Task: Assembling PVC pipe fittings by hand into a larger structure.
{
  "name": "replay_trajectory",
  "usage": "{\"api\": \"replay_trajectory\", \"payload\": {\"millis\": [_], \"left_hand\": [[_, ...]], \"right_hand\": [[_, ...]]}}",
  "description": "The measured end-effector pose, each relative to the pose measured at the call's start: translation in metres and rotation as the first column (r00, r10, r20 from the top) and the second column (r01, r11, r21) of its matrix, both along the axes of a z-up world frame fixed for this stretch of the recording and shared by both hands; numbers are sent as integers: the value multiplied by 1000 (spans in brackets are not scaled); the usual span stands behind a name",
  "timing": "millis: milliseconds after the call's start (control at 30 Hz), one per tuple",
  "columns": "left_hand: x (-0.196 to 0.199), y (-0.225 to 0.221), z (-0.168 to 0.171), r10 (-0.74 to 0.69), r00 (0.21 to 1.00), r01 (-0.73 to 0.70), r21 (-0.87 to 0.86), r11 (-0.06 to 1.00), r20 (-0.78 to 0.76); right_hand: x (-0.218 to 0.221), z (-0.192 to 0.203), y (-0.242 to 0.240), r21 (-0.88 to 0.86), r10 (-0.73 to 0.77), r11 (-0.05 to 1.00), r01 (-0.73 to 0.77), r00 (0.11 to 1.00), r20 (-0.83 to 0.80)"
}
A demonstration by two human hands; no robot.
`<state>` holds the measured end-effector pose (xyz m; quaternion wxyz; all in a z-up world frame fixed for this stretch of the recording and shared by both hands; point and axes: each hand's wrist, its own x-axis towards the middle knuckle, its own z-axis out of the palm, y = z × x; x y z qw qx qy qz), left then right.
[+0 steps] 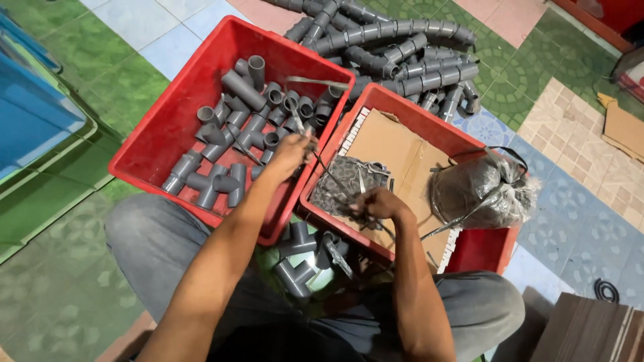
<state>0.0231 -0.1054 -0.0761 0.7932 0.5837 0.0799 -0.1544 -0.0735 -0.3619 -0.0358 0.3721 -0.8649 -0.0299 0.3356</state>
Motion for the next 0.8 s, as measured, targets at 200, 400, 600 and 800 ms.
{"api": "replay_trajectory", "payload": {"millis": [200,400,600,800], "left_hand": [[-39,-28,22,-128,991,125,-72,990,-46],[56,34,-60,129,990,-110,-276,955,49],[42,11,-98,31,999,-36,-481,876,-18],[21,-22,-84,-65,993,26,-351,936,-102]], "right_hand": [[8,42,43,368,-153,927,74,970,189],[-1,-26,-18,-258,230,946,-195,967,114],[-17,59,45,-39,-17,999,22,994,112],[18,34,65,-92,-93,984,154,879,468]]}}
